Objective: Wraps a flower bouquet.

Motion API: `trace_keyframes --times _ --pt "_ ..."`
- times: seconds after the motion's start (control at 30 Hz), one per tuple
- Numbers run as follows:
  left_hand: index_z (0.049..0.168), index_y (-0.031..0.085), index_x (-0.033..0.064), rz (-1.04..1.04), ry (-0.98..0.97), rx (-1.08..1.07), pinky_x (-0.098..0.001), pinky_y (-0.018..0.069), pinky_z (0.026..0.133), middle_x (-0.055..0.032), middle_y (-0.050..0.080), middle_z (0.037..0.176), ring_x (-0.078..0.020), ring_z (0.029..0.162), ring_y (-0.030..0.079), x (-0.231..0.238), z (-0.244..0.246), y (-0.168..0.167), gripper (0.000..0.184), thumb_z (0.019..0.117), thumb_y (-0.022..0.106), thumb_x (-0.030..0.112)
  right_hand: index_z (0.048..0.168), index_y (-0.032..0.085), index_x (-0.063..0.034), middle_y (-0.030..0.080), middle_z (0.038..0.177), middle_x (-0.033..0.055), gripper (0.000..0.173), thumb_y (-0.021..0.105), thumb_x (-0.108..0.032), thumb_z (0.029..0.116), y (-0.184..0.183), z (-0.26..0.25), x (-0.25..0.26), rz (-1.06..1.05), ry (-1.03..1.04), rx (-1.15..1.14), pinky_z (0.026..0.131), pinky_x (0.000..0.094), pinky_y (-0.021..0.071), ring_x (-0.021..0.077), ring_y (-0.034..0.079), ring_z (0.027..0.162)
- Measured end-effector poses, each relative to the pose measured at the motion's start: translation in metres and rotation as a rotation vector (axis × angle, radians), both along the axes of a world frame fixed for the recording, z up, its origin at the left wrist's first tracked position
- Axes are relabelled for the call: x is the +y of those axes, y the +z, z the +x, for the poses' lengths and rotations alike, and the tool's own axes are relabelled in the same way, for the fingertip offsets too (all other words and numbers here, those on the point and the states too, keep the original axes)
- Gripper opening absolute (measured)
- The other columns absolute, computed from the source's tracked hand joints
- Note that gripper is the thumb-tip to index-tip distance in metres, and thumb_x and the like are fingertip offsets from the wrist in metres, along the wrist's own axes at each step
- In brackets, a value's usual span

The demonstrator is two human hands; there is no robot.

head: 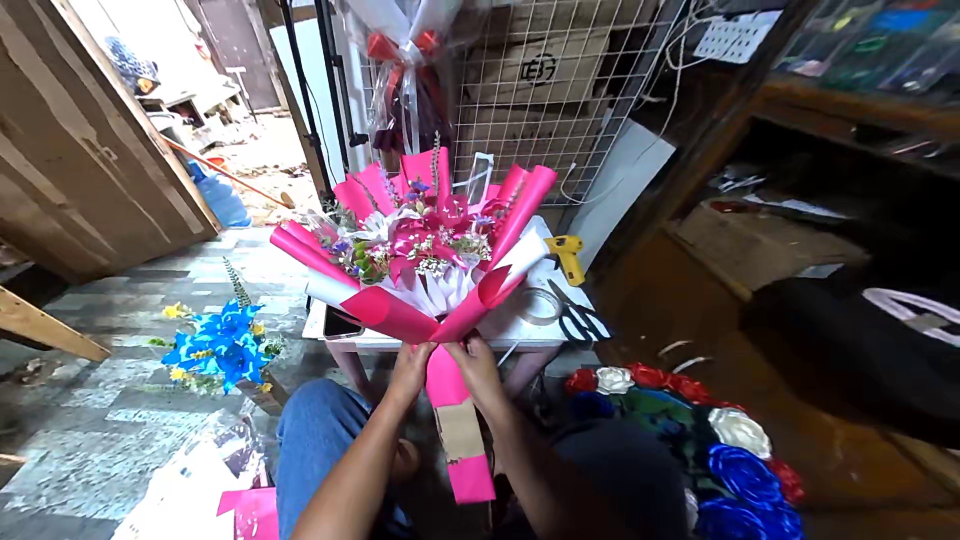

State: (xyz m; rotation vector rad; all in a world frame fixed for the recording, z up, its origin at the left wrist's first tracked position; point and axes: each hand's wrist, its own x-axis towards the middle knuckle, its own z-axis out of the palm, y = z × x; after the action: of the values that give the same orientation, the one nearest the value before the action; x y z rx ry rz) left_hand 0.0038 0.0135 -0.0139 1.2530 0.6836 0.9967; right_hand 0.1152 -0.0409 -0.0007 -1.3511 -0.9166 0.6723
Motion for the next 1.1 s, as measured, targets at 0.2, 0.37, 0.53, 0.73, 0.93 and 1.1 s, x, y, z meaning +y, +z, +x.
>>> trace_keyframes --times 0.2,0.37,0.53,0.73,0.93,1.1 --pt "0.122 0.052 -0.0115 0.064 0.015 0.004 -0.0228 0.0539 0.092 -0.0080 0.067 0.104 -0.0023 0.097 0.065 -0.006 -0.004 0.005 0.034 0.0929 0.059 0.004 0.118 0.062 0.0116 0.068 0.113 0.0136 0.032 0.067 -0.006 0.0913 -0.007 -0.006 -0.007 0.157 -0.015 0.013 0.096 0.0215 0.0519 0.0057 0.063 0.105" --pt "0.117 0.054 -0.0067 0.047 0.044 -0.050 -0.0280 0.0585 0.089 -0.0055 0.071 0.098 -0.0069 0.094 0.069 -0.003 -0.004 0.008 0.043 0.0788 0.071 0.003 0.111 0.063 0.0123 0.069 0.103 0.0094 0.021 0.060 0.000 0.0939 -0.011 -0.010 -0.011 0.171 -0.040 0.054 0.091 0.0190 0.0533 0.0011 0.064 0.099" --pt "0.120 0.052 -0.0066 0.024 0.041 -0.068 -0.0285 0.0579 0.089 -0.0068 0.069 0.101 -0.0081 0.095 0.069 0.000 -0.005 0.007 0.048 0.0770 0.071 0.004 0.109 0.065 0.0082 0.070 0.101 0.0066 0.017 0.058 0.000 0.0952 -0.012 -0.011 -0.007 0.191 0.013 0.138 0.091 0.0213 0.0550 0.0025 0.066 0.096" --pt "0.120 0.051 -0.0049 -0.049 -0.028 -0.089 -0.0277 0.0594 0.085 -0.0050 0.071 0.096 -0.0079 0.089 0.070 0.002 -0.008 0.011 0.044 0.0808 0.069 0.005 0.113 0.064 0.0076 0.069 0.105 0.0077 0.020 0.060 -0.001 0.0959 -0.007 -0.012 -0.004 0.170 0.011 0.137 0.092 0.0206 0.0535 0.0031 0.065 0.100" --pt "0.116 0.053 -0.0032 -0.067 -0.020 -0.123 -0.0279 0.0598 0.083 -0.0034 0.071 0.090 -0.0077 0.085 0.070 0.003 -0.008 0.009 0.035 0.0836 0.064 0.004 0.110 0.066 0.0081 0.068 0.106 0.0096 0.021 0.063 -0.003 0.0923 -0.009 -0.012 -0.001 0.183 -0.009 0.071 0.091 0.0219 0.0541 0.0050 0.065 0.100" --pt "0.103 0.057 0.0020 -0.125 0.006 -0.207 -0.0264 0.0602 0.074 -0.0008 0.071 0.078 -0.0069 0.074 0.070 0.002 -0.008 0.009 0.018 0.0855 0.054 0.001 0.121 0.063 0.0084 0.065 0.119 0.0167 0.032 0.066 -0.008 0.0932 -0.004 -0.016 0.001 0.118 0.000 0.071 0.098 0.0253 0.0515 0.0120 0.062 0.111"
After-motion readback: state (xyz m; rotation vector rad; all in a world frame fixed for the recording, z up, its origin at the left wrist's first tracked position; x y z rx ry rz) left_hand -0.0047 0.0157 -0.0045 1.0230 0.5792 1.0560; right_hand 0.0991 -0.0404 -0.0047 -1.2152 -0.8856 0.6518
